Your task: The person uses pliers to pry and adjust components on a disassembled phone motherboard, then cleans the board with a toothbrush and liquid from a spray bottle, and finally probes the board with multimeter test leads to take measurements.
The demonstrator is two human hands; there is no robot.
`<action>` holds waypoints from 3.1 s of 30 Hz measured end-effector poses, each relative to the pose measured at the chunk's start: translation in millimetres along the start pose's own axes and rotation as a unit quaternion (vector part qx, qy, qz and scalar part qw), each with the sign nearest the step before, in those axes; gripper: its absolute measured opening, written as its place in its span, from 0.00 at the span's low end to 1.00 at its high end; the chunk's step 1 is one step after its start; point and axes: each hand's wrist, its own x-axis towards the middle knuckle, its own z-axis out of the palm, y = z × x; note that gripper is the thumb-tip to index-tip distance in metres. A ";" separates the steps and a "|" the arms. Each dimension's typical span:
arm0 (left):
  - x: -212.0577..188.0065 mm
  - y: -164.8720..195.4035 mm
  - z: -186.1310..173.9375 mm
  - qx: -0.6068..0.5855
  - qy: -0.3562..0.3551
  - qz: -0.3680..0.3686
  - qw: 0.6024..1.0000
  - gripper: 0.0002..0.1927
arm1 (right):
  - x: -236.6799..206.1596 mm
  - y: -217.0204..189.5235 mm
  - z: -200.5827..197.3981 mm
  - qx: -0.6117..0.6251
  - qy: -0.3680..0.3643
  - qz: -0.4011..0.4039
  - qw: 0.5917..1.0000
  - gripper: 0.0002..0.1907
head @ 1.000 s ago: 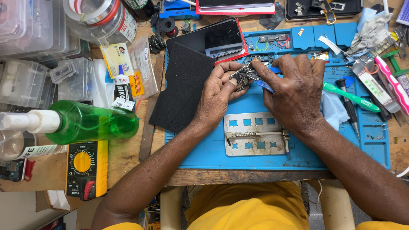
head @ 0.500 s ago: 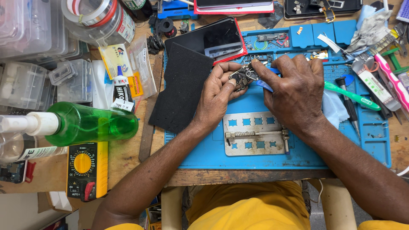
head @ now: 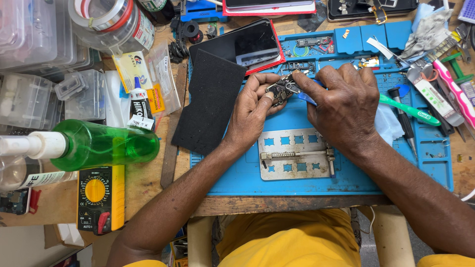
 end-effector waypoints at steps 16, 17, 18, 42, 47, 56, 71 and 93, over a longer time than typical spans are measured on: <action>-16.2 -11.0 7.2 -0.027 -0.005 -0.012 1.000 0.17 | -19.8 -7.6 -8.0 0.040 -0.024 0.016 0.999 0.23; -18.7 -12.3 8.4 -0.025 -0.005 -0.011 1.000 0.17 | -22.3 -8.9 -8.0 0.038 -0.022 0.017 0.999 0.23; -19.5 -12.3 9.3 -0.024 -0.004 -0.010 1.000 0.17 | -22.8 -9.3 -7.9 0.036 -0.020 0.019 0.999 0.23; -34.1 -20.0 11.1 -0.023 -0.010 -0.009 1.000 0.17 | -40.2 -15.8 -4.3 0.017 -0.005 0.008 1.000 0.19; -40.4 -17.0 12.2 -0.025 -0.006 -0.010 1.000 0.16 | -46.7 -19.2 -11.7 0.014 0.005 0.004 1.000 0.19; -58.2 -15.5 -7.3 -0.007 -0.002 -0.015 1.000 0.15 | -49.8 -43.6 -11.0 0.013 0.005 0.006 1.000 0.19; -62.1 -19.8 -12.3 0.001 -0.009 -0.019 1.000 0.15 | -53.8 -49.9 -6.1 0.004 0.007 0.002 1.000 0.16; -67.4 -15.3 -19.4 0.001 -0.027 -0.026 0.999 0.16 | -54.6 -59.9 -12.6 0.003 0.001 0.007 1.000 0.16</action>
